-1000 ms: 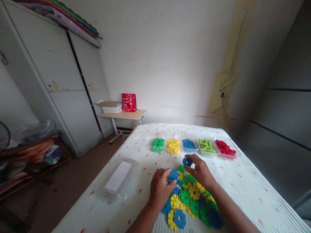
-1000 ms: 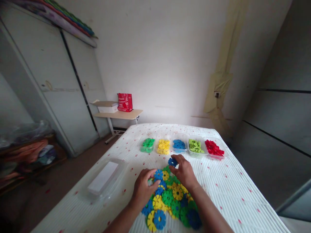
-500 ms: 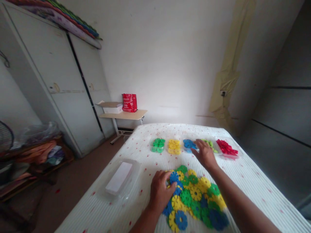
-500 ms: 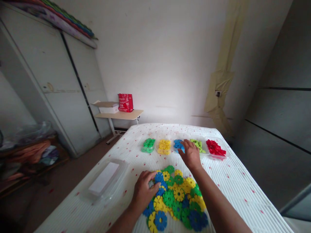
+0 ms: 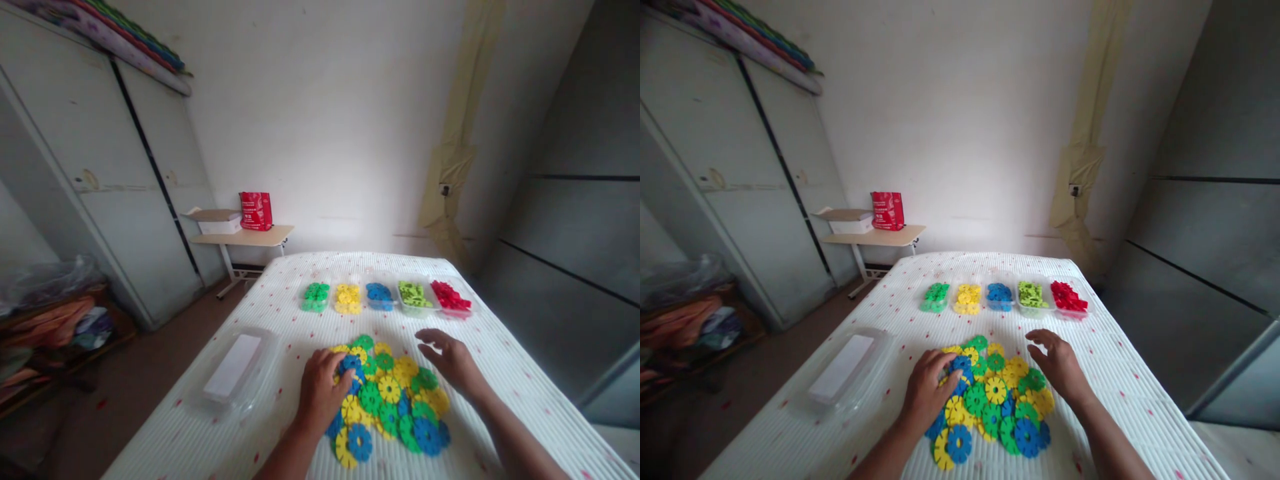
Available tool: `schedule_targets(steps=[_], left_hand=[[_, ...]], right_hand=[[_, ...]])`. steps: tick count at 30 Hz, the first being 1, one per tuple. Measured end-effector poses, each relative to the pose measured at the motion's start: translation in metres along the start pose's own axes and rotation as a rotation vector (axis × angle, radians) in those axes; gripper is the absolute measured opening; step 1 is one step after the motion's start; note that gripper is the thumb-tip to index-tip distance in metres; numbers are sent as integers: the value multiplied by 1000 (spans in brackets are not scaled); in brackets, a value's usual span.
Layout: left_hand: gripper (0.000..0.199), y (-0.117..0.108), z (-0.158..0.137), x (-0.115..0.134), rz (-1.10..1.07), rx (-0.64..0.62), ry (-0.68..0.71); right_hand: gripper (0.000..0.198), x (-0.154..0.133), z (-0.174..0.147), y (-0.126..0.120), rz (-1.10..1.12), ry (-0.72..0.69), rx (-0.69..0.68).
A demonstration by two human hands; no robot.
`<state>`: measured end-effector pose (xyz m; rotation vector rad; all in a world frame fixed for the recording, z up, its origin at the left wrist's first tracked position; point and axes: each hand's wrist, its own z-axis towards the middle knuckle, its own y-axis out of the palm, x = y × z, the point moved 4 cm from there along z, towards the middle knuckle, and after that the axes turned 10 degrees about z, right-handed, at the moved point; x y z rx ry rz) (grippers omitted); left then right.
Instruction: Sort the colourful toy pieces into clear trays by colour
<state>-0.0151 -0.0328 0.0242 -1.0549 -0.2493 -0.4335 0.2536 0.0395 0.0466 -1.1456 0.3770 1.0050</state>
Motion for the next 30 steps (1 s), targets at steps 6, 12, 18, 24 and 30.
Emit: schedule_targets(steps=[6,12,18,24,30], left_hand=[[30,-13,-11,0,-49,37,94],[90,-20,-40,8,43,-246,329],[113,3,-45,11,134,-378,282],[100,21,-18,23,159,-295,229],[91,26,13,25,180,-207,182]], right_hand=[[35,-19,-29,-8,7,19,-191],[84,-37,-91,14,-154,-258,-369],[86,-17,-96,32,-239,-291,-311],[84,-10,-60,41,-267,-291,-315],[76,0,-24,42,-233,-283,-274]])
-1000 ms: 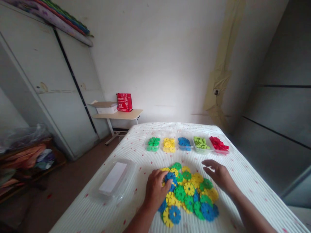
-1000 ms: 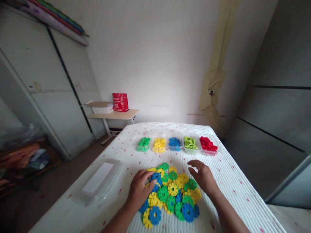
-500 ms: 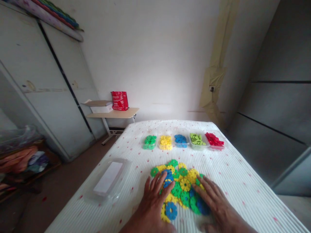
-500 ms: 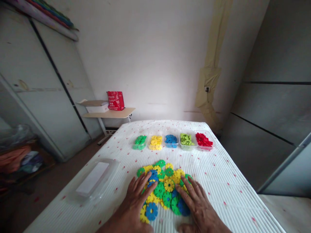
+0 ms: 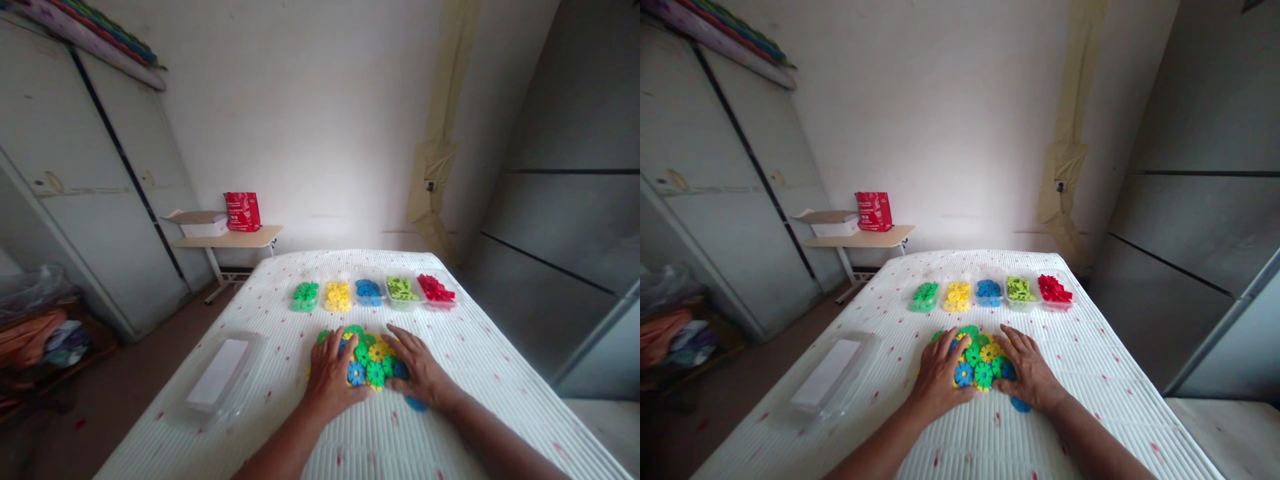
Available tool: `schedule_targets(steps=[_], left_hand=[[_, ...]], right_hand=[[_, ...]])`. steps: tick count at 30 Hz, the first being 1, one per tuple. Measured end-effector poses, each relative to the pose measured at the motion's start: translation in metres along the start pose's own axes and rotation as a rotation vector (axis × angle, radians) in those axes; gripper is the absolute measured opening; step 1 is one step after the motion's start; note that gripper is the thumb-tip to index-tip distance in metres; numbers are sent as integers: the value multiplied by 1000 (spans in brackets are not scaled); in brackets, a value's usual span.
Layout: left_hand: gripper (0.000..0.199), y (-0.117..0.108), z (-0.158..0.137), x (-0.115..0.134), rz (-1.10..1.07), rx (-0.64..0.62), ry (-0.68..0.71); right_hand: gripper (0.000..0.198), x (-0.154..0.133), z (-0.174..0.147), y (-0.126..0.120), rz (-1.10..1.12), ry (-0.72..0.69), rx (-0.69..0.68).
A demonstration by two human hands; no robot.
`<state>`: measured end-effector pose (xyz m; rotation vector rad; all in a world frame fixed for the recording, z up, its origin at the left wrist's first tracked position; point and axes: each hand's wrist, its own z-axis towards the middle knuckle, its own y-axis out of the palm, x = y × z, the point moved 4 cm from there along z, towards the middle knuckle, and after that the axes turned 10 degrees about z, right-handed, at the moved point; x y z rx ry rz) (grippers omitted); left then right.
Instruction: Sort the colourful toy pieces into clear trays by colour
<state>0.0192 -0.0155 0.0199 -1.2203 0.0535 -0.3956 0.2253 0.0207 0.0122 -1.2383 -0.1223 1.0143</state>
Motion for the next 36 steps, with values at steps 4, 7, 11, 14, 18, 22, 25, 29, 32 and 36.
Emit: schedule_targets(steps=[4,7,11,14,18,22,25,29,32,36], left_hand=[[81,-1,10,-4,28,66,-37],[74,-6,9,-5,22,127,-30],[47,-13,1,-19,-31,245,-49],[34,-14,-4,-42,-104,350,-154],[32,-9,-6,-68,-213,444,-362],[36,-6,-5,-73,-290,443,-443],[35,-5,-5,-74,-336,447,-436],[37,-2,-6,-78,-374,458,-444],[38,0,-6,-80,-384,458,-443],[37,-1,-6,-79,-388,469,-448]], right_hand=[[68,10,9,-3,70,58,40],[55,18,7,-12,271,166,158],[44,36,-7,-28,594,394,330],[37,38,-16,-43,602,406,356],[27,13,-17,-54,366,241,239],[26,-20,-16,-39,78,118,60],[32,-28,-19,-22,-88,144,10],[34,-27,-21,-9,-158,170,25],[25,-30,-18,-9,-157,167,19],[19,-32,-16,-27,-13,233,76]])
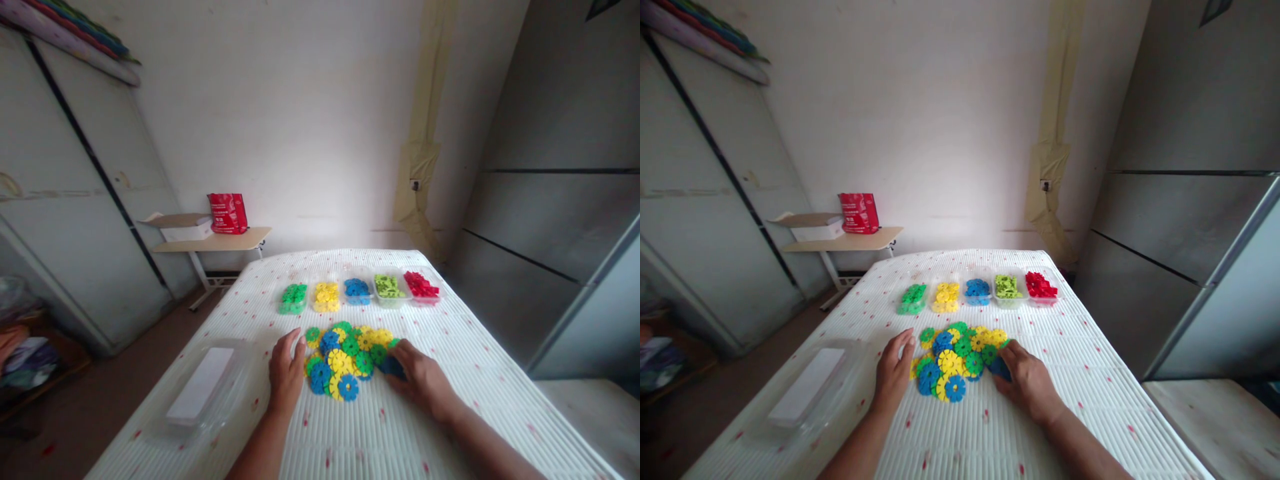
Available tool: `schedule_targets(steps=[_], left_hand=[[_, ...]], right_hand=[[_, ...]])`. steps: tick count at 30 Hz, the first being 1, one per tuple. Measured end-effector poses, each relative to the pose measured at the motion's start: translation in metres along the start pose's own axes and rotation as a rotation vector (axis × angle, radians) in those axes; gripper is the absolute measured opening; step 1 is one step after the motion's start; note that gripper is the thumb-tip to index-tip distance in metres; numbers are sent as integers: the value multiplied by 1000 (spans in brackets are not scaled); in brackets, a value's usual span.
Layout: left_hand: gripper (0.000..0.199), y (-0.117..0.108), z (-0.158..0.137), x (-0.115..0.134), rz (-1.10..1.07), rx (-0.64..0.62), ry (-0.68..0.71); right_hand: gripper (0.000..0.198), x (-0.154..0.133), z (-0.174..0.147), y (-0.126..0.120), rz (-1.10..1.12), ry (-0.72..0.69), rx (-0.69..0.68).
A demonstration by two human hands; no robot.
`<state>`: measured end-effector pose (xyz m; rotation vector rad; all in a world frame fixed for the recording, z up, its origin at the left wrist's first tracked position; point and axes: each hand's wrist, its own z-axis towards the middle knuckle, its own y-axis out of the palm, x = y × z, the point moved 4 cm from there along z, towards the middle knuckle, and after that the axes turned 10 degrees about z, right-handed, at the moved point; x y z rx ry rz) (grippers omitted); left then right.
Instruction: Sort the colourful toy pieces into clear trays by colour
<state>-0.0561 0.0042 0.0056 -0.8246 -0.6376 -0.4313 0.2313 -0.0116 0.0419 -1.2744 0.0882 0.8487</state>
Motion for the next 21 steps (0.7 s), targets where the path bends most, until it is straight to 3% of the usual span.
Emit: schedule_targets(steps=[4,7,15,21], left_hand=[[37,-1,1,1,-9,3,7],[36,-1,1,2,-14,-4,11],[34,1,0,0,-31,-19,1],[36,1,1,-2,-55,-25,-17]], right_hand=[[23,10,-1,-29,175,122,159],[25,14,-11,-33,169,170,175],[14,-2,-42,16,-259,69,88],[16,-1,-39,25,-398,21,106]])
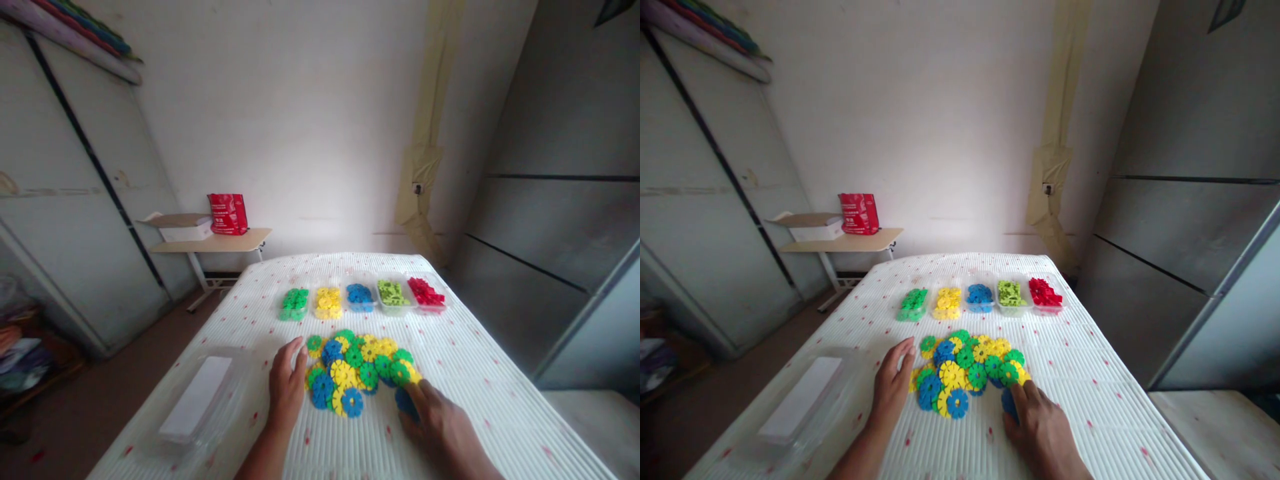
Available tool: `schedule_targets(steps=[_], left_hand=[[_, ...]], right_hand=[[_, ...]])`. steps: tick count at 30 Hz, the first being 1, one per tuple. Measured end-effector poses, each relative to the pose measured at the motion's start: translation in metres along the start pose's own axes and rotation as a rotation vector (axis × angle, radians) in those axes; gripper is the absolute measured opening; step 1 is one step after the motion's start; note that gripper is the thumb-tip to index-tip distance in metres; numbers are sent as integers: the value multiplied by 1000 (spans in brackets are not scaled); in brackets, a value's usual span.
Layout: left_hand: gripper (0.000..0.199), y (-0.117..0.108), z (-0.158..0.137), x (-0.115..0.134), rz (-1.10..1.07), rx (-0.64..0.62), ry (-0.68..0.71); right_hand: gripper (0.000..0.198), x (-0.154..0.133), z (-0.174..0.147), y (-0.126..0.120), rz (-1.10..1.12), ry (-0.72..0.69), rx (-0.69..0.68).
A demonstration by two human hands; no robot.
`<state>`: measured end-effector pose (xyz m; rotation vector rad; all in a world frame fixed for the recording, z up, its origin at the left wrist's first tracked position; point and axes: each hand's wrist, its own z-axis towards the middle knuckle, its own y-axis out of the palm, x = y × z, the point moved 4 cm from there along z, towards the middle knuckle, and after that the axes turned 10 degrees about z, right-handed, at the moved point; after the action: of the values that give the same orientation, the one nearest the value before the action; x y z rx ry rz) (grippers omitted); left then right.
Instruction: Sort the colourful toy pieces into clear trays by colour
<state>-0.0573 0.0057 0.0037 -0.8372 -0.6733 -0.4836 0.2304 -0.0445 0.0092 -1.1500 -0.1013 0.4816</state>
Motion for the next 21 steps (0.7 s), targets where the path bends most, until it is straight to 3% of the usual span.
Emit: schedule_targets(steps=[11,15,21], left_hand=[[35,1,-2,-2,-75,-56,-68],[37,2,-3,-2,-110,-102,-84],[35,4,-2,-3,-153,-141,-106]], right_hand=[[29,14,9,-5,197,138,-200],[28,9,7,-7,228,104,-187],[22,-2,2,-7,238,99,-58]])
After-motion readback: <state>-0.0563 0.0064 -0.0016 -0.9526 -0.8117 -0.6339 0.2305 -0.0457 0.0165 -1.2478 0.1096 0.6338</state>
